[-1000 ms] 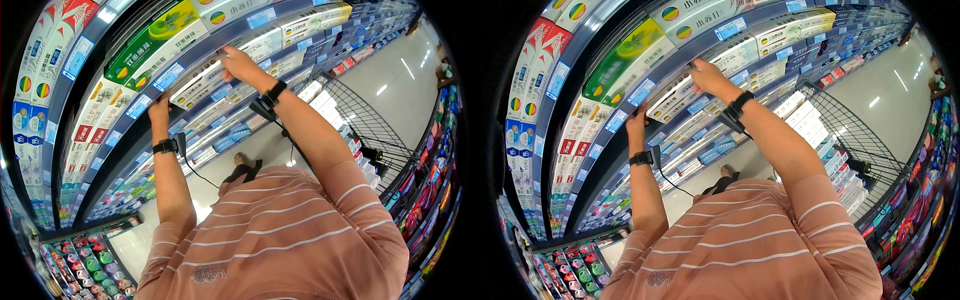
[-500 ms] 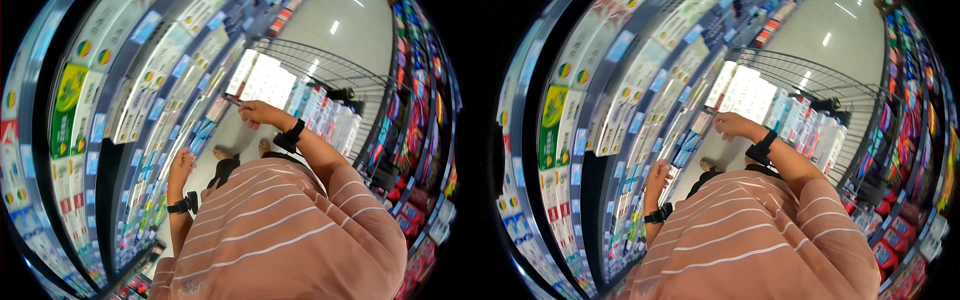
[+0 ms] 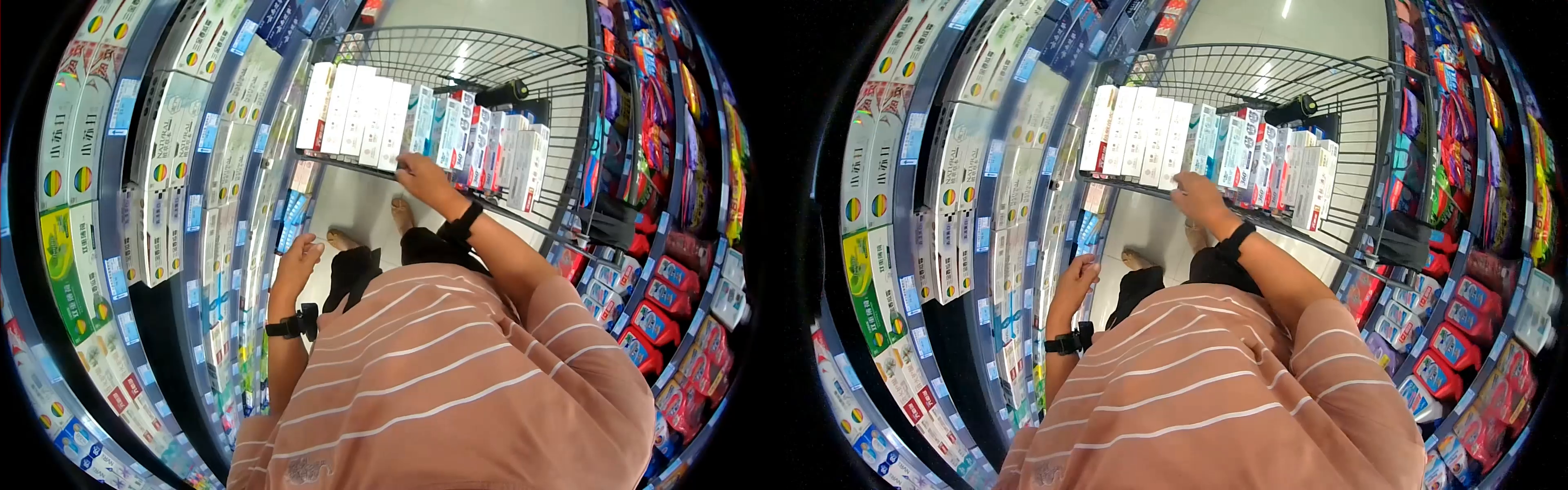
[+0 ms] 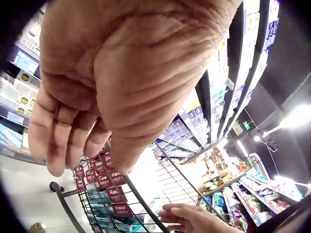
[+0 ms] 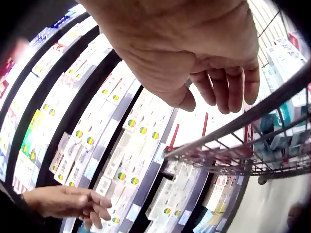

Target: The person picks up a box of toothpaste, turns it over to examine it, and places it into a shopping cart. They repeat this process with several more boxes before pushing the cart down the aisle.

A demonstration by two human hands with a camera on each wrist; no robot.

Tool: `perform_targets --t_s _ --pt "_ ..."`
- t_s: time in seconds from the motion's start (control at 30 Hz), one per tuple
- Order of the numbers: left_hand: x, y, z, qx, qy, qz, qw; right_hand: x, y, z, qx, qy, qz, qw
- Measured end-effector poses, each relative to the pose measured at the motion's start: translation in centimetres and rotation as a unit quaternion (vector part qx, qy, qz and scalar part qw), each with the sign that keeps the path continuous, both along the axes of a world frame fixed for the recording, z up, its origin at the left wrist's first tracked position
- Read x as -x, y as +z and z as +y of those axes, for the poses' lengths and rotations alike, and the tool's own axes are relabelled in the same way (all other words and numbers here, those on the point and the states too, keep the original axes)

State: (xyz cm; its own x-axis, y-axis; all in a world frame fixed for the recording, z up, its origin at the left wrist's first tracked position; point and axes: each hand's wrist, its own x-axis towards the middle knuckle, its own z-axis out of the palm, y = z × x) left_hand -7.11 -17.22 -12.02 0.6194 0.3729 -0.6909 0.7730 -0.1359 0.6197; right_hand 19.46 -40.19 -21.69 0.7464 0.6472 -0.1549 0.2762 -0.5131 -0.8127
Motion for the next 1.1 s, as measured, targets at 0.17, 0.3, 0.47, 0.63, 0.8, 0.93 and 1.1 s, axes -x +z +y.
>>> perform_targets --t_s 0.17,0.3,0.47,0.63,0.8,0.93,1.1 --pt "0.3 -2.9 1.7 -0.127 -0.077 -0.084 0.985 2.1 -0.4 1.3 0.109 0.031 0.01 0.994" --pt "-4.5 -4.0 4.0 -0.283 -0.121 -0.155 0.939 2.7 0.5 2.6 0.203 -0.027 -0.03 0.978" --pt "-10.6 -8.7 6.7 -0.418 -0.18 -0.214 0.864 2.8 -2.3 2.8 0.217 -0.04 -0.082 0.972" --pt "-11.3 -9.0 5.9 -0.409 -0.257 -0.197 0.853 3.1 -1.9 2.8 0.259 -0.037 -0.141 0.955" --pt "-9.3 -12.7 5.7 -0.447 -0.268 -0.208 0.828 3.6 -1.7 2.7 0.242 -0.04 -0.178 0.953" --pt "-9.6 -14.0 6.0 -0.468 -0.254 -0.225 0.816 3.8 -2.8 2.3 0.224 -0.041 -0.225 0.947" --pt "-9.2 -15.0 7.2 -0.512 -0.23 -0.299 0.772 4.0 -2.0 2.5 0.263 -0.03 -0.219 0.939"
